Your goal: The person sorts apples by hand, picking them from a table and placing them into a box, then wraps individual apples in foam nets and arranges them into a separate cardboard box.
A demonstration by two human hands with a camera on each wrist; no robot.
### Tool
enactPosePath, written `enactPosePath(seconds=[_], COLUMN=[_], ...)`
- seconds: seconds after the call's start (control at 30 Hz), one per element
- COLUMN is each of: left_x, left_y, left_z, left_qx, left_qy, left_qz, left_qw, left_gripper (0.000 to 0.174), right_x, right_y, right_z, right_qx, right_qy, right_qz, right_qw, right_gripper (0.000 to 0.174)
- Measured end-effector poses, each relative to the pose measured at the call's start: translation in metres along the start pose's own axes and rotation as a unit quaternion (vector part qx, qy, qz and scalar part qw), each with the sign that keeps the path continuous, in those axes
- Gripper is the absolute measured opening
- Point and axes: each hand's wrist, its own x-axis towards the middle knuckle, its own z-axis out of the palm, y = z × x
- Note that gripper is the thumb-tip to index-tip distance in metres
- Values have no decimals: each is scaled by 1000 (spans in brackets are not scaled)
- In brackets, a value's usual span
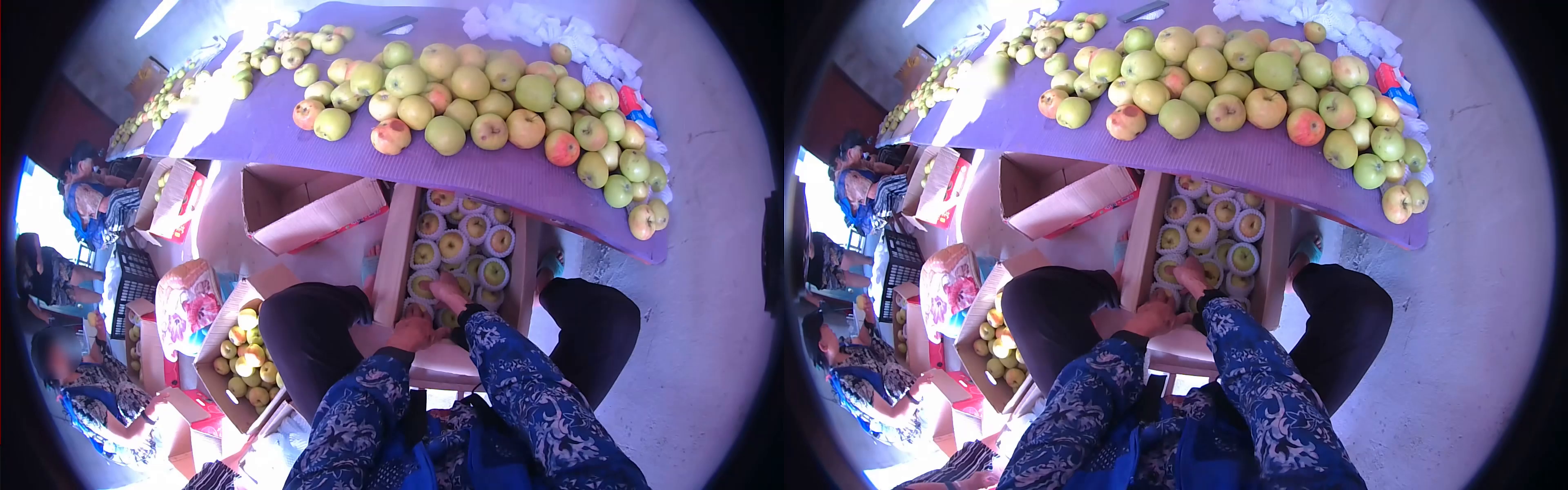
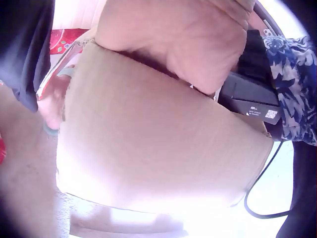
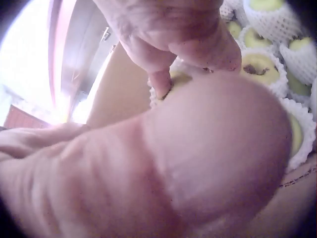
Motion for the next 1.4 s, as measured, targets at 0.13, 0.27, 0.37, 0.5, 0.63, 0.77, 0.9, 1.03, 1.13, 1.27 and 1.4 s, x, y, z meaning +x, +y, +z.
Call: enactPosePath(seconds=[0.13, 0.27, 0.37, 0.5, 0.63, 0.77, 0.9, 1.03, 1.13, 1.27, 1.4], left_x=[1, -1, 7, 60, 39, 59, 7, -50, -116, -205, -265], left_y=[-1, 0, 1, -49, -24, -21, 34, 41, 67, 58, 29], left_z=[4, 3, 10, 89, 56, 72, 14, -62, -112, -143, -148], left_qx=[27, 26, -20, 17, 34, 8, -12, -45, -29, -62, -36], left_qy=[22, 50, 22, 233, 300, 347, 367, 300, 341, 517, 628], left_qz=[-8, -11, 17, 114, 33, -40, -107, 100, 96, 112, 41], left_qw=[999, 998, 999, 966, 953, 937, 924, 948, 935, 847, 776], left_gripper=[73, 71, 61, 36, 27, 22, 16, 23, 34, 43, 43], right_x=[32, 36, 44, 41, 41, 40, 34, 30, 24, 21, -3], right_y=[15, 18, 32, 35, 35, 36, 39, 41, 41, 37, 19], right_z=[13, 22, 17, 14, 1, -10, -24, -33, -37, -48, -43], right_qx=[-66, -91, -251, -303, -334, -360, -377, -385, -379, -351, -239], right_qy=[9, 53, 16, -4, -14, -14, -13, -19, -30, -56, -88], right_qz=[-28, -65, -164, -261, -287, -291, -304, -327, -356, -406, -374], right_qw=[997, 992, 954, 916, 898, 886, 875, 863, 853, 842, 892], right_gripper=[53, 53, 51, 49, 46, 44, 42, 40, 38, 37, 33])
